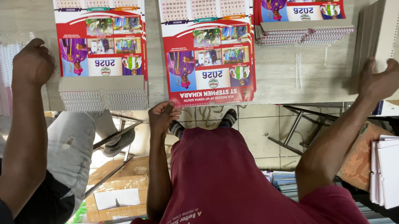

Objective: The person assembles wall calendars by inserting spiral binding wires into the holes of the calendar pages. They pick up the wires and the calendar sheets, align the holes, and push the wires through to secure the pages together. The person repeats this process for multiple calendar units on a table.

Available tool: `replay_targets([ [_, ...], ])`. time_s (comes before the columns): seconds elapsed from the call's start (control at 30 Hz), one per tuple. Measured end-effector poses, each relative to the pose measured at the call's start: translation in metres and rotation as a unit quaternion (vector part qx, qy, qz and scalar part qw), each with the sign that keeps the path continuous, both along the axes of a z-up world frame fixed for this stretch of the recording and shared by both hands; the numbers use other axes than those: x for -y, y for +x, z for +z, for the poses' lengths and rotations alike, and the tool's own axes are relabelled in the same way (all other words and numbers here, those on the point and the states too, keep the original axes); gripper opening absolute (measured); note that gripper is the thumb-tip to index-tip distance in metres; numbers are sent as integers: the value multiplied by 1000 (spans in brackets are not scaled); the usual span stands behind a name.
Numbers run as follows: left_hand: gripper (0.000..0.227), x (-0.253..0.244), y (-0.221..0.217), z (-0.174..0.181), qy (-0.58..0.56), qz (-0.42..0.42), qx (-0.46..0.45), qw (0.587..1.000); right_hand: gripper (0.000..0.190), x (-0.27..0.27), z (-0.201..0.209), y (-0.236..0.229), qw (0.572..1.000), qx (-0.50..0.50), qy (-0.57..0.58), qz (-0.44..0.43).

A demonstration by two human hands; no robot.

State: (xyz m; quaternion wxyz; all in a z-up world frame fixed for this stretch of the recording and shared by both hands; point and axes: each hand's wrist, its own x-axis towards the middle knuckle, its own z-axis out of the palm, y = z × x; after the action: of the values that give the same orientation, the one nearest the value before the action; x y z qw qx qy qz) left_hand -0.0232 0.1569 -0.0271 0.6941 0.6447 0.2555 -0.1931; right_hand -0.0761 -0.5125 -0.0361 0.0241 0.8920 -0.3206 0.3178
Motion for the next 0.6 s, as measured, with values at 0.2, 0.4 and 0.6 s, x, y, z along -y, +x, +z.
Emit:
replay_targets([
  [0.2, 39, 2, -3, 8, 7, -9, 14, 1000, 80, 44, 25, -15, 929, -75, 360, -35],
  [0.4, 36, 1, -7, -2, 17, 3, 16, 1000, 41, 179, -72, -65, 915, -390, 68, -73],
  [0.6, 35, 0, -16, -20, 1, 35, 13, 999, 49, 164, -86, -77, 942, -122, 306, -61],
])
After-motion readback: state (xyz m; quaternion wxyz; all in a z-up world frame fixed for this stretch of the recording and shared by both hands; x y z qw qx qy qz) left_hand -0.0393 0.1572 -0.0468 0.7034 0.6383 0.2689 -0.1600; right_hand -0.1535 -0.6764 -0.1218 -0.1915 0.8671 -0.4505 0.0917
